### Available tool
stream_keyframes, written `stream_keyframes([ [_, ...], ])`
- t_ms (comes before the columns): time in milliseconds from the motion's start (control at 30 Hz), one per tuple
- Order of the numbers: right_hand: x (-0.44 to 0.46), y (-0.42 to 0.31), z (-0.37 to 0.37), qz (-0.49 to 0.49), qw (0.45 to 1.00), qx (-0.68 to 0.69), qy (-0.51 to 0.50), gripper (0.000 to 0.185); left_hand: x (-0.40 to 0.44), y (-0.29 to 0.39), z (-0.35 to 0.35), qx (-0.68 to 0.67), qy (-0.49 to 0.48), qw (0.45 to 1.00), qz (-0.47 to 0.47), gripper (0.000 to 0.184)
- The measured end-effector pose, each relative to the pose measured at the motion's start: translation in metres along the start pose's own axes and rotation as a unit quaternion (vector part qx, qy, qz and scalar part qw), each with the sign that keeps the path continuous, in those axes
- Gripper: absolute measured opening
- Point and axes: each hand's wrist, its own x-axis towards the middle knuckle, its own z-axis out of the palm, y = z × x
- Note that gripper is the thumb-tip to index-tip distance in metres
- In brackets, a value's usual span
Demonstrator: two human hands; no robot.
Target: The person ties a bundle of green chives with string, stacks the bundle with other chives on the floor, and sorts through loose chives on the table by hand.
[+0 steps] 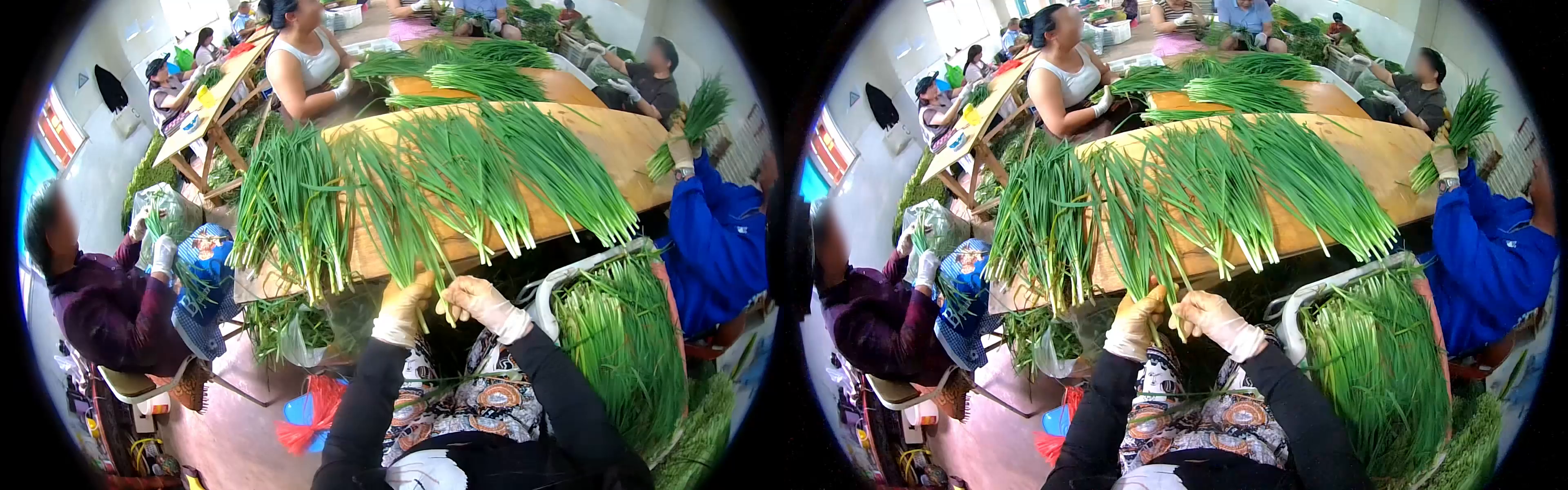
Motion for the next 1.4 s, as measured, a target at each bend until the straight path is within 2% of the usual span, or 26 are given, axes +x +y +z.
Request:
stream_keyframes([
  [33,0.006,0.001,0.004,0.018,0.998,0.003,0.057,0.027,-0.004,0.000,0.005,0.004,-0.003,1.000,-0.002,0.027],
  [100,0.008,0.005,0.008,-0.003,0.998,0.014,0.068,0.021,-0.014,0.002,0.019,-0.054,-0.022,0.998,0.020,0.037],
  [167,0.012,0.009,0.015,-0.005,0.997,-0.042,0.069,0.014,-0.011,-0.003,0.008,-0.045,-0.045,0.998,0.028,0.036],
  [233,0.013,0.019,0.017,-0.069,0.986,-0.072,0.132,0.018,-0.010,-0.005,-0.001,-0.040,-0.060,0.997,-0.001,0.033],
  [300,0.011,0.021,0.014,-0.006,0.992,-0.003,0.124,0.023,-0.004,-0.008,-0.001,-0.031,-0.033,0.999,0.024,0.032],
  [367,0.011,0.023,0.013,-0.009,0.991,-0.057,0.120,0.025,-0.006,-0.006,0.007,-0.028,-0.002,0.999,0.031,0.029],
  [433,0.014,0.028,0.016,-0.057,0.987,-0.074,0.129,0.020,-0.012,-0.001,0.016,-0.037,0.016,0.999,0.036,0.026],
  [467,0.014,0.027,0.019,-0.152,0.968,-0.101,0.169,0.014,-0.014,0.003,0.018,-0.011,0.022,0.999,0.033,0.026],
  [500,0.013,0.025,0.019,-0.153,0.968,-0.101,0.170,0.014,-0.015,0.005,0.019,0.015,0.027,0.999,0.032,0.025],
  [600,0.008,0.015,0.021,-0.305,0.822,-0.377,0.297,0.018,-0.005,-0.001,0.019,0.002,0.056,0.996,0.068,0.025],
  [700,-0.010,0.032,0.023,-0.269,0.796,-0.420,0.343,0.018,0.003,0.015,0.017,-0.006,0.077,0.991,0.109,0.026],
  [733,-0.021,0.040,0.022,-0.208,0.831,-0.402,0.323,0.019,0.008,0.027,0.013,-0.008,0.076,0.985,0.155,0.027],
  [767,-0.033,0.046,0.020,-0.182,0.854,-0.416,0.254,0.024,0.012,0.038,0.008,-0.011,0.076,0.977,0.199,0.027],
  [800,-0.044,0.059,0.011,-0.067,0.868,-0.484,0.088,0.031,0.016,0.046,-0.005,-0.004,0.062,0.982,0.178,0.026],
  [833,-0.048,0.062,0.006,0.050,0.843,-0.530,-0.082,0.040,0.013,0.052,-0.006,0.003,0.074,0.986,0.150,0.025],
  [867,-0.047,0.061,0.005,0.049,0.843,-0.529,-0.082,0.040,0.011,0.051,-0.004,-0.015,0.069,0.990,0.126,0.024],
  [933,-0.036,0.022,0.007,0.005,0.856,-0.505,0.110,0.055,0.006,0.044,0.000,-0.024,0.054,0.996,0.074,0.025],
  [1033,0.003,-0.014,0.006,0.012,0.797,-0.553,0.244,0.051,0.009,0.019,-0.006,-0.028,0.046,0.998,0.010,0.027],
  [1100,0.028,-0.001,0.005,0.007,0.770,-0.578,0.269,0.045,0.006,0.004,-0.007,-0.011,0.043,0.999,-0.001,0.029],
  [1133,0.040,0.024,0.003,-0.039,0.788,-0.547,0.281,0.040,0.001,0.001,-0.002,0.010,0.041,0.999,-0.004,0.030],
  [1167,0.035,0.007,0.012,0.034,0.822,-0.522,0.225,0.036,-0.001,-0.005,0.001,-0.009,0.081,0.997,-0.017,0.027],
  [1233,0.013,-0.001,0.026,-0.129,0.812,-0.544,0.170,0.034,-0.008,-0.009,0.010,-0.054,0.058,0.996,0.035,0.025],
  [1267,0.004,0.001,0.031,-0.069,0.863,-0.488,0.115,0.032,-0.006,-0.014,0.007,-0.035,0.089,0.995,0.029,0.024],
  [1300,-0.007,-0.004,0.027,-0.068,0.853,-0.517,0.027,0.026,-0.005,-0.016,0.004,-0.036,0.090,0.995,0.026,0.024],
  [1367,-0.007,-0.006,0.002,-0.213,0.778,-0.582,0.102,0.036,-0.003,-0.017,-0.004,-0.083,0.022,0.996,-0.022,0.025],
  [1400,-0.007,-0.017,-0.012,-0.087,0.780,-0.588,0.195,0.042,-0.001,-0.018,-0.015,-0.116,-0.035,0.991,-0.048,0.026],
])
